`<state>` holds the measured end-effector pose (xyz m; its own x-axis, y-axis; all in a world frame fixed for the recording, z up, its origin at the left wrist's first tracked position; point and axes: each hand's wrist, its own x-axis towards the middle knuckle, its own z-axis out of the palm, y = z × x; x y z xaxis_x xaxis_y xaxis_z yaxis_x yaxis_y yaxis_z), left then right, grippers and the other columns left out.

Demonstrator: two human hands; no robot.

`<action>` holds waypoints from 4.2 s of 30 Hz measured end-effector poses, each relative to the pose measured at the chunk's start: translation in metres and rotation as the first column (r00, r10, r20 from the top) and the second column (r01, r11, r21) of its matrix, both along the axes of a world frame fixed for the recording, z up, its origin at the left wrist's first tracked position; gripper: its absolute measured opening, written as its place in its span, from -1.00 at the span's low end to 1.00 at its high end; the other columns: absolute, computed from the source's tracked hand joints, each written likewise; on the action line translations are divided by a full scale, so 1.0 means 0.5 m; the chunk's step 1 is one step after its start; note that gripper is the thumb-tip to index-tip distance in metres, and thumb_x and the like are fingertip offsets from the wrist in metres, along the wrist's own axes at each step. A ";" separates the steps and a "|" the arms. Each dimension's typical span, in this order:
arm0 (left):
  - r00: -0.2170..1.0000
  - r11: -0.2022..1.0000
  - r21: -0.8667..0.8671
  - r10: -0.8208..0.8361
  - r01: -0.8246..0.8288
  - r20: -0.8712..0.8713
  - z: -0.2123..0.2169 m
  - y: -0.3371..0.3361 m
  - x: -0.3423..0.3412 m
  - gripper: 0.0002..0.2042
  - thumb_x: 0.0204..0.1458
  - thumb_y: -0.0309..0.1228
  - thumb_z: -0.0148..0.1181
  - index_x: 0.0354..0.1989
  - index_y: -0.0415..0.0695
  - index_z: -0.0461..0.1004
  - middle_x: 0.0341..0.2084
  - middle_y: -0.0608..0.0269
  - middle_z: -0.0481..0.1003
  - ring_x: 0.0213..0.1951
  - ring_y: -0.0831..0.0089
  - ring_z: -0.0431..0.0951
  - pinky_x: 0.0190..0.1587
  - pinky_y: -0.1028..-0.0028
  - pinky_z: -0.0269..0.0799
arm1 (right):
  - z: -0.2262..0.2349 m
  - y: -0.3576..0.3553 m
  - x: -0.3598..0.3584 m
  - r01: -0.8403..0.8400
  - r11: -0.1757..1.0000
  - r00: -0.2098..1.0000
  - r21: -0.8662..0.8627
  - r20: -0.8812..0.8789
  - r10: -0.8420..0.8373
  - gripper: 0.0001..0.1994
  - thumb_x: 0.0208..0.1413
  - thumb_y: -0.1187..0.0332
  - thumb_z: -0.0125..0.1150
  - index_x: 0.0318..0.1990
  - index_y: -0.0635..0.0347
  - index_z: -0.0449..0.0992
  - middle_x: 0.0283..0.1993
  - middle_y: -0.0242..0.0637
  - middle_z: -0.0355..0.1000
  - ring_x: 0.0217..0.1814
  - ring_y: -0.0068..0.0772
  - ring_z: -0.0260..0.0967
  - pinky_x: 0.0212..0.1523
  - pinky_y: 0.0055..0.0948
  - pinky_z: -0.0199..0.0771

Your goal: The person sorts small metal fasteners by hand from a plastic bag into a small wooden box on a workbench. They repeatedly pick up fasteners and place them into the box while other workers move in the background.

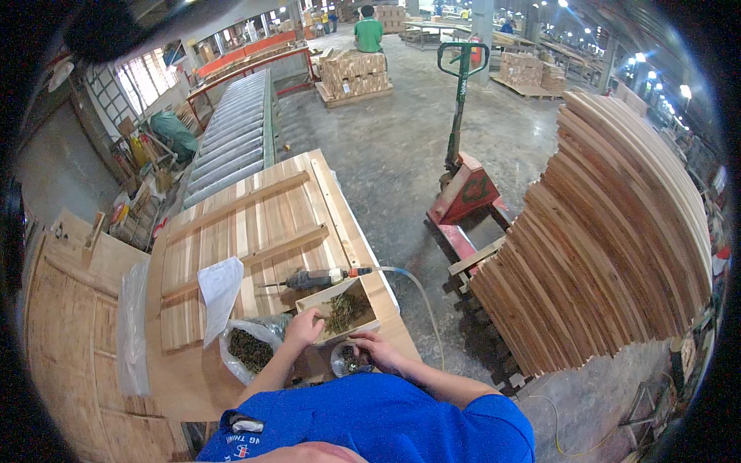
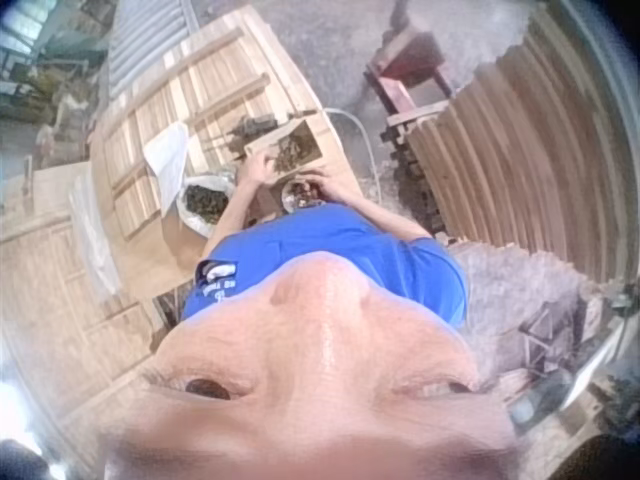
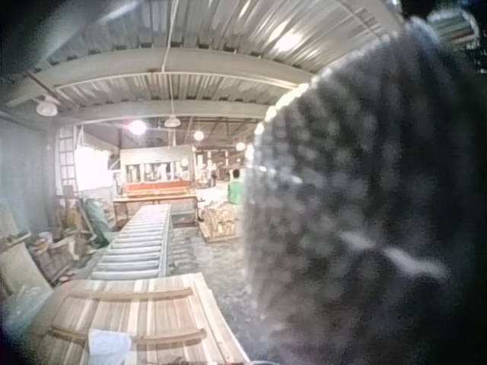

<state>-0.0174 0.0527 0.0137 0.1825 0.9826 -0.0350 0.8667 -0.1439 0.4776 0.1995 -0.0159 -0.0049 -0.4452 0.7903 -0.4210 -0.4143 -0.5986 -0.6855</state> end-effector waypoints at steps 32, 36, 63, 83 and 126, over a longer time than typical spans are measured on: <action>-0.007 0.710 -0.590 0.642 0.385 0.767 -0.010 -0.078 0.047 -0.79 0.12 -0.52 -0.06 -0.07 -0.14 0.34 -0.23 0.18 0.47 -0.30 0.48 0.50 -0.29 0.55 0.45 | 0.041 0.001 0.006 0.113 0.974 0.985 0.195 0.107 -0.135 -0.90 0.09 0.37 0.09 -0.27 0.15 0.38 -0.37 -0.38 0.47 -0.61 -0.75 0.15 -0.63 -0.73 0.10; -0.064 0.700 -0.549 0.642 0.457 0.764 -0.008 -0.076 0.057 -0.76 0.11 -0.54 -0.05 -0.04 -0.21 0.32 -0.21 0.12 0.44 -0.37 0.54 0.45 -0.31 0.59 0.40 | 0.049 0.004 0.005 0.197 0.948 0.970 0.252 0.091 -0.225 -0.92 0.08 0.38 0.10 -0.30 0.13 0.37 -0.40 -0.41 0.47 -0.65 -0.78 0.10 -0.66 -0.73 0.03; -0.024 0.727 -0.570 0.624 0.383 0.781 0.014 -0.104 0.091 -0.78 0.08 -0.55 -0.01 -0.07 -0.18 0.36 -0.24 0.12 0.46 -0.35 0.49 0.47 -0.26 0.56 0.42 | 0.033 -0.001 0.002 0.156 0.825 0.947 0.543 0.154 -0.281 -0.94 0.08 0.49 0.07 -0.31 0.27 0.37 -0.33 -0.31 0.43 -0.34 -0.62 0.33 -0.34 -0.64 0.32; 0.577 0.991 -0.124 0.132 -0.053 0.806 0.038 -0.128 0.116 -0.83 -0.03 -0.37 0.17 -0.39 -0.24 0.48 -0.59 0.32 0.49 -0.52 0.63 0.44 -0.44 0.62 0.33 | 0.034 -0.001 0.002 0.152 0.970 0.987 0.188 0.029 -0.160 -0.91 0.14 0.34 0.02 -0.31 0.13 0.32 -0.41 -0.34 0.45 -0.68 -0.74 0.05 -0.68 -0.71 0.01; 0.330 0.753 -0.563 0.465 0.342 0.822 0.004 -0.027 0.008 -0.74 0.07 -0.56 -0.07 -0.05 -0.36 0.28 -0.18 -0.01 0.42 -0.15 0.24 0.49 -0.10 0.40 0.45 | 0.049 0.003 0.012 -0.082 0.922 0.967 0.377 0.253 -0.017 -0.88 0.13 0.40 0.03 -0.28 0.29 0.36 -0.41 -0.34 0.43 -0.49 -0.60 0.37 -0.47 -0.60 0.37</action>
